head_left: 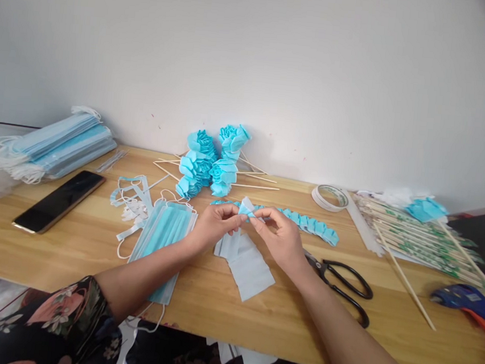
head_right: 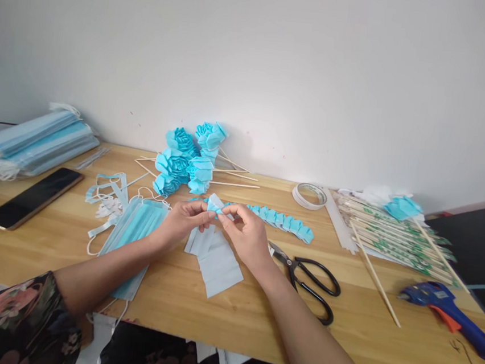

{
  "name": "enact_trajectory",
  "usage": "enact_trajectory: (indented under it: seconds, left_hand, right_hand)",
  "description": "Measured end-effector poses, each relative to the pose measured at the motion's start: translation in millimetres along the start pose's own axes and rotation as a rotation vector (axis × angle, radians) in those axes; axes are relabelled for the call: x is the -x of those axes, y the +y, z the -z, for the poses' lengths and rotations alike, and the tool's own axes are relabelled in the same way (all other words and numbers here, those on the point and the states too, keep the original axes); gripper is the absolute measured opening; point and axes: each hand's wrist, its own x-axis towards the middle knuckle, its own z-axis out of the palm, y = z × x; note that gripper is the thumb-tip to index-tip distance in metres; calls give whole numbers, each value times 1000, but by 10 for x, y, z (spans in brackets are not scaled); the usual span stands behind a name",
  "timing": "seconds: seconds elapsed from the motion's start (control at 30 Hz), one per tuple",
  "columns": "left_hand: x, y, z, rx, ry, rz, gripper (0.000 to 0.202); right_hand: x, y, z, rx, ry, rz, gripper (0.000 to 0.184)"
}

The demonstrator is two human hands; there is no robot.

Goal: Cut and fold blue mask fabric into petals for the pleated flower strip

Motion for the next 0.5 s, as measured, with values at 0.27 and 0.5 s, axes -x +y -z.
enact_trajectory:
  seconds: [0.27,0.5]
  left_hand:
    - [-4,21,27,-27,0,1,41]
    - [-35,1,52,-30,7,-5,36]
  right_hand:
    - [6,28,26,30,0,21,10]
    - [-6,1,35,10,-23,49,13]
